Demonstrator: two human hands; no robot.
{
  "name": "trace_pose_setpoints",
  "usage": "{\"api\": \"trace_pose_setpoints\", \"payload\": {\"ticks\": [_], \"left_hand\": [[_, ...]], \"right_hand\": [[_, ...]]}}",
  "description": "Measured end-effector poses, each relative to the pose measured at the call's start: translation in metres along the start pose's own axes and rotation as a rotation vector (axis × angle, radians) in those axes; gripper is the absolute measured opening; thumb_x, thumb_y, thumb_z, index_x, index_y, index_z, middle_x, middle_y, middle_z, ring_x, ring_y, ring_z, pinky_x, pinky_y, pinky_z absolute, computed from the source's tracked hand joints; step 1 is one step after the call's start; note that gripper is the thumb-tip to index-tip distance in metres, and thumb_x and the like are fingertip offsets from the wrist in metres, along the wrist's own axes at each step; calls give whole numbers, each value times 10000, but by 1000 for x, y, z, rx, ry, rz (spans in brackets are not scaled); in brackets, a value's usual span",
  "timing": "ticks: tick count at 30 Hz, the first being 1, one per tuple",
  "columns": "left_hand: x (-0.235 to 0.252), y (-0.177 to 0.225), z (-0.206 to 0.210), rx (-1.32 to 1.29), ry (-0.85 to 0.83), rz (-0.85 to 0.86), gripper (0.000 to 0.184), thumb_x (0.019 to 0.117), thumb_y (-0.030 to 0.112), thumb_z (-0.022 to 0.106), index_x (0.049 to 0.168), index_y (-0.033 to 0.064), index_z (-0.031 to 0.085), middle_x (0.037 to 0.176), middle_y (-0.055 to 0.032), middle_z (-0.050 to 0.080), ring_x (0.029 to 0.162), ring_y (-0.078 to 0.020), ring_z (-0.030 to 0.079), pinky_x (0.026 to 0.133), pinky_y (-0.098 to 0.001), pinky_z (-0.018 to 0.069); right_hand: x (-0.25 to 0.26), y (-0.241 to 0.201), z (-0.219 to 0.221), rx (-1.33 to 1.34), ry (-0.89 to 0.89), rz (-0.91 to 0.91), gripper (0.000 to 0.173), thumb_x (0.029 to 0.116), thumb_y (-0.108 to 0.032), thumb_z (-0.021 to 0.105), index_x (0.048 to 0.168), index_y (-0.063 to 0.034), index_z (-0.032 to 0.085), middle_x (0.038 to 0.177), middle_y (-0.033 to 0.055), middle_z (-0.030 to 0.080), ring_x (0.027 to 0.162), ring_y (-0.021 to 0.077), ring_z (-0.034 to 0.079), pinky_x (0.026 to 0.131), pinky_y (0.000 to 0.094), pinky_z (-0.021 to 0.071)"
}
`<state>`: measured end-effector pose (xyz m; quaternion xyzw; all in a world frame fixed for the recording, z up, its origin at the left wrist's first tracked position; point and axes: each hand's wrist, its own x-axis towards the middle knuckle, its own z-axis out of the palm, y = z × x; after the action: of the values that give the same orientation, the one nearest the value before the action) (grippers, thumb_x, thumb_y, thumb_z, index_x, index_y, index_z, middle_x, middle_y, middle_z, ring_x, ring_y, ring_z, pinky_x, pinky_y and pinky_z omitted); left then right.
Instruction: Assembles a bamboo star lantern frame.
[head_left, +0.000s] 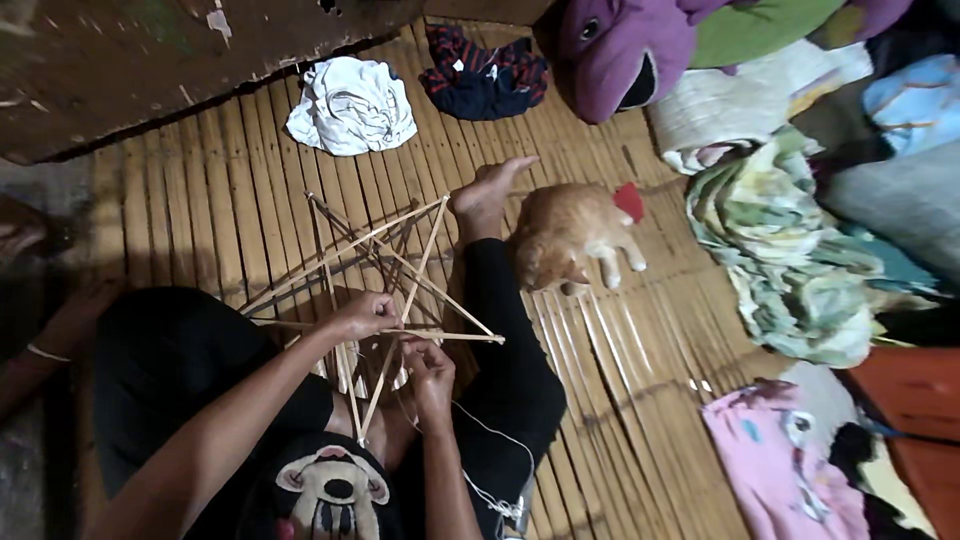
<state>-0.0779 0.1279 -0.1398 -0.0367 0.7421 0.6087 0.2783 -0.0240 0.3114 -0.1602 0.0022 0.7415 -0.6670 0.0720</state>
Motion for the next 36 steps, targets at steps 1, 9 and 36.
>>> {"api": "trace_pose_setpoints", "payload": {"ticks": [1,9,36], "left_hand": [[0,-1,1,-11,5,5,105,1014,87,626,995,-16,640,885,-41,641,752,-54,550,712,-231,463],[-1,-4,9,-13,-15,-7,175,1080,93,487,1110,-38,599,996,-85,630,892,-98,573,837,-286,472],[-13,-3,10,-83,-34,-8,154,1007,68,634,1085,-59,673,959,-50,660,821,-18,588,814,-205,505]], "right_hand": [[0,0,1,71,20,43,141,937,-21,555,881,6,681,1008,64,748,876,68,691,742,232,565],[0,-8,2,91,65,175,188,994,9,494,854,0,620,741,-4,632,615,30,574,609,186,508],[30,-49,-22,-181,-291,29,141,998,-1,530,961,61,652,848,53,714,667,57,669,665,237,595]]}}
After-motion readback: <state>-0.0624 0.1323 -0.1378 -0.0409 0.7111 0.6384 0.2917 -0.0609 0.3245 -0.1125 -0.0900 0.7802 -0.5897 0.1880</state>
